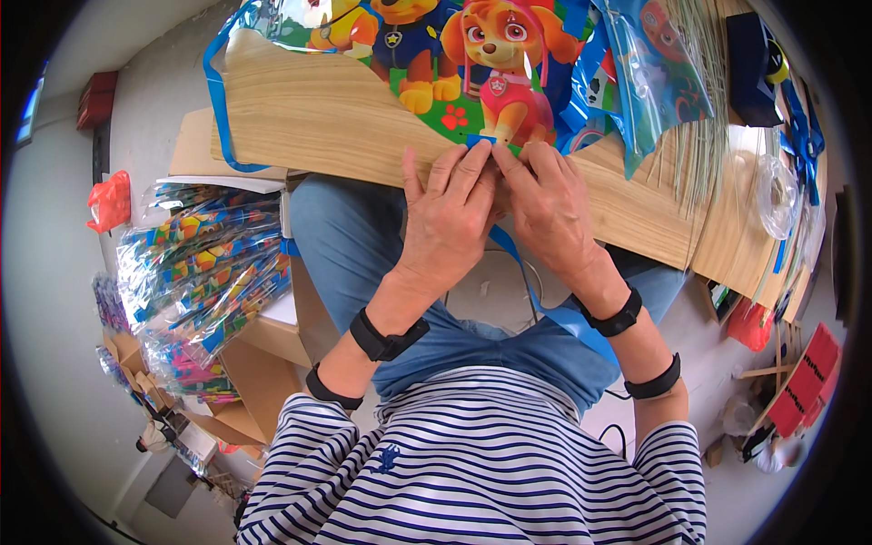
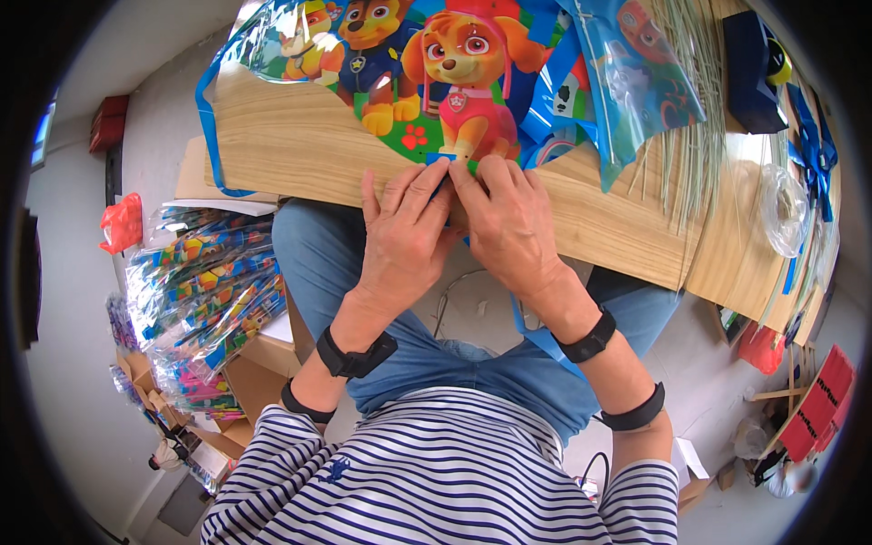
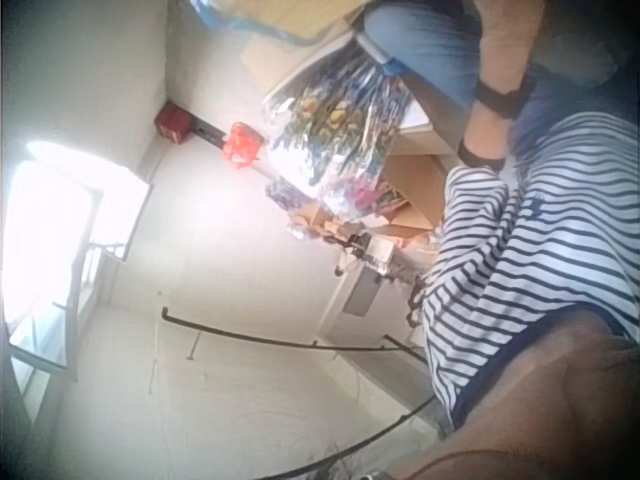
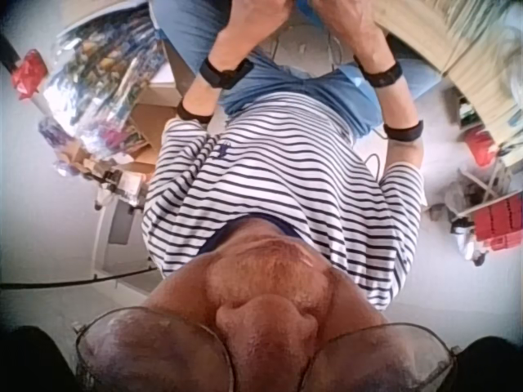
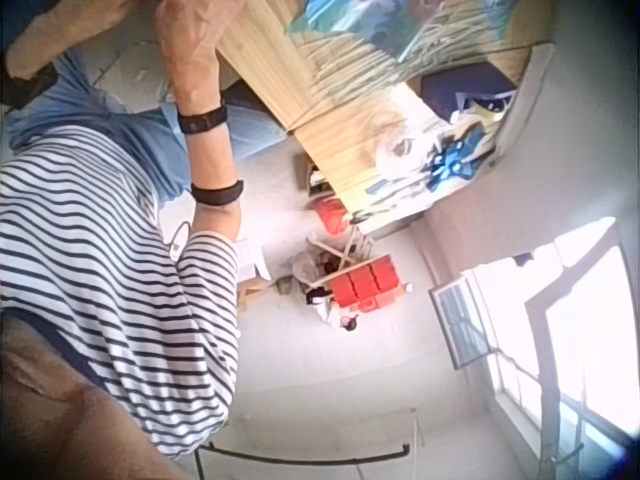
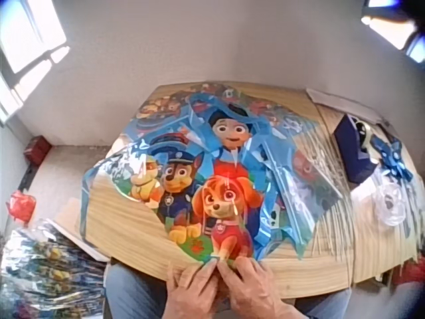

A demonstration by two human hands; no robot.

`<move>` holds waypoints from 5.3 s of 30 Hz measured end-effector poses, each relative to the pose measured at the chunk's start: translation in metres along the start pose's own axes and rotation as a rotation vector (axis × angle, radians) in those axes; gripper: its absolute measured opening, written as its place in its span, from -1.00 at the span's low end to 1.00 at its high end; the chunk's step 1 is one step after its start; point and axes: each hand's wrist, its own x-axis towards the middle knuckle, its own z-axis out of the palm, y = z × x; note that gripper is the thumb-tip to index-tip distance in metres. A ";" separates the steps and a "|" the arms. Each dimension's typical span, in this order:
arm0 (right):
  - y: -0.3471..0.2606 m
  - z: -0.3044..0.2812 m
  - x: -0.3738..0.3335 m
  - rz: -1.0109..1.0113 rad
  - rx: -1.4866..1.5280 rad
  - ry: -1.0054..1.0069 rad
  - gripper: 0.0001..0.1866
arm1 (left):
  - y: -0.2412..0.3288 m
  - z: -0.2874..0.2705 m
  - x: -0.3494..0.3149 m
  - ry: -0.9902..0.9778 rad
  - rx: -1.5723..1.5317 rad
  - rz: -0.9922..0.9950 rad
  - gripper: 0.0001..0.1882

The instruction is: The person is assembling a kite by attaching support sticks and decorative blue ribbons to a character-themed kite skin using tape.

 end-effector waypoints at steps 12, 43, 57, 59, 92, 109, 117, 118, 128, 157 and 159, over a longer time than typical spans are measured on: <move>-0.001 0.006 0.000 -0.053 -0.110 -0.007 -0.51 | -0.005 -0.001 -0.002 -0.025 -0.049 -0.003 -0.42; -0.005 0.004 0.002 -0.027 -0.107 -0.028 -0.50 | -0.007 -0.002 -0.005 -0.018 -0.016 0.047 -0.41; -0.002 0.008 0.002 -0.033 -0.077 0.001 -0.54 | -0.006 0.001 -0.005 -0.002 0.025 0.048 -0.42; -0.002 0.007 0.001 -0.035 -0.082 0.002 -0.53 | -0.004 0.001 -0.004 0.015 0.023 0.043 -0.44; 0.235 -0.236 -0.031 0.989 1.031 0.842 -0.61 | 0.004 -0.007 -0.008 -0.024 0.074 0.065 -0.39; 0.284 -0.232 -0.015 0.985 1.259 0.916 -0.89 | 0.007 -0.004 -0.003 -0.040 0.085 0.068 -0.38; 0.247 -0.187 -0.029 0.929 1.877 1.251 -0.80 | 0.005 -0.005 -0.005 -0.035 0.102 0.059 -0.38; 0.247 -0.187 -0.026 0.931 1.879 1.247 -0.80 | 0.004 -0.005 -0.005 -0.034 0.103 0.056 -0.38; 0.274 -0.186 -0.016 1.014 1.776 1.313 -0.85 | 0.008 -0.005 -0.004 -0.034 0.071 0.039 -0.40; 0.069 -0.125 0.083 0.489 0.919 -0.042 -0.87 | -0.001 -0.001 -0.008 0.024 0.001 0.001 -0.42; 0.055 -0.112 0.090 0.473 0.910 -0.081 -0.89 | -0.001 -0.001 -0.009 0.016 -0.004 0.000 -0.40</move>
